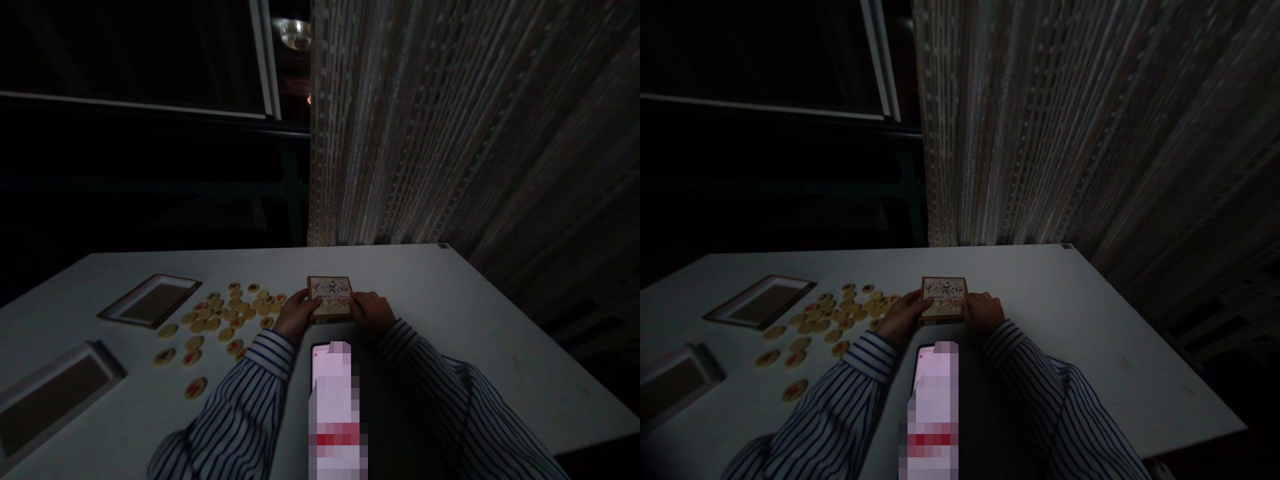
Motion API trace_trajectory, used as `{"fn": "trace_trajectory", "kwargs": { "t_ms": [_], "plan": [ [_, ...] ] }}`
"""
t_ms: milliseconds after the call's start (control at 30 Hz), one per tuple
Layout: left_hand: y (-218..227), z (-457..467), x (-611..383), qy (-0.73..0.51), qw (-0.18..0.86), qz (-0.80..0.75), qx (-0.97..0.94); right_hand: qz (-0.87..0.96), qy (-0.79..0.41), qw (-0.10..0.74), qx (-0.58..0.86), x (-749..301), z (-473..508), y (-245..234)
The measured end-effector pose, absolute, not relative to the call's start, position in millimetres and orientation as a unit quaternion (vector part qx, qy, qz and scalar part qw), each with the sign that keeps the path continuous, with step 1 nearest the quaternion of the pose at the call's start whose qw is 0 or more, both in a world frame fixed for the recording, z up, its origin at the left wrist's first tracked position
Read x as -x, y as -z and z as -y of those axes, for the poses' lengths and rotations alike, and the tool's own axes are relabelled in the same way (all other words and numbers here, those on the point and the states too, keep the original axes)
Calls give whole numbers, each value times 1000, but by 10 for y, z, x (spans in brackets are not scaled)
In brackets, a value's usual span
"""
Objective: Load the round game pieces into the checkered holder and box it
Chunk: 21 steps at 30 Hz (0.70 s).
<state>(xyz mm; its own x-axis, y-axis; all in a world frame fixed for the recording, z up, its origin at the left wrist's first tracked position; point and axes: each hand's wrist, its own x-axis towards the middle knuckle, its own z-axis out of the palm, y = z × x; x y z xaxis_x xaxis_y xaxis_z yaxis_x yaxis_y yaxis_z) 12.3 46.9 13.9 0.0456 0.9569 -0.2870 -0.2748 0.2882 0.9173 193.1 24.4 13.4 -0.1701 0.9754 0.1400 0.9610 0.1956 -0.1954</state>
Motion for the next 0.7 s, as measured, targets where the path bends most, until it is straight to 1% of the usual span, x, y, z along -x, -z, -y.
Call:
{"fn": "trace_trajectory", "kwargs": {
  "t_ms": [100, 233, 333, 433, 500, 567, 700],
  "plan": [
    [-116, -453, -131, -500, 648, -473, -326, 763, -35, 142, 629, -1936, -244, -114],
    [-127, -432, -137, -510, 661, -452, -314, 740, -80, 233, 626, -1963, -264, -70],
    [-152, -414, -144, -515, 677, -429, -304, 675, -190, 343, 625, -1992, -310, -45],
    [-161, -399, -156, -515, 695, -406, -294, 541, -353, 479, 595, -2011, -380, -28],
    [-158, -391, -165, -511, 709, -392, -288, 456, -446, 535, 554, -2016, -423, -22],
    [-157, -381, -173, -501, 720, -386, -284, 416, -495, 554, 524, -2017, -449, -21],
    [-196, -351, -172, -468, 741, -377, -300, 399, -536, 557, 493, -2014, -445, -41]
  ]
}}
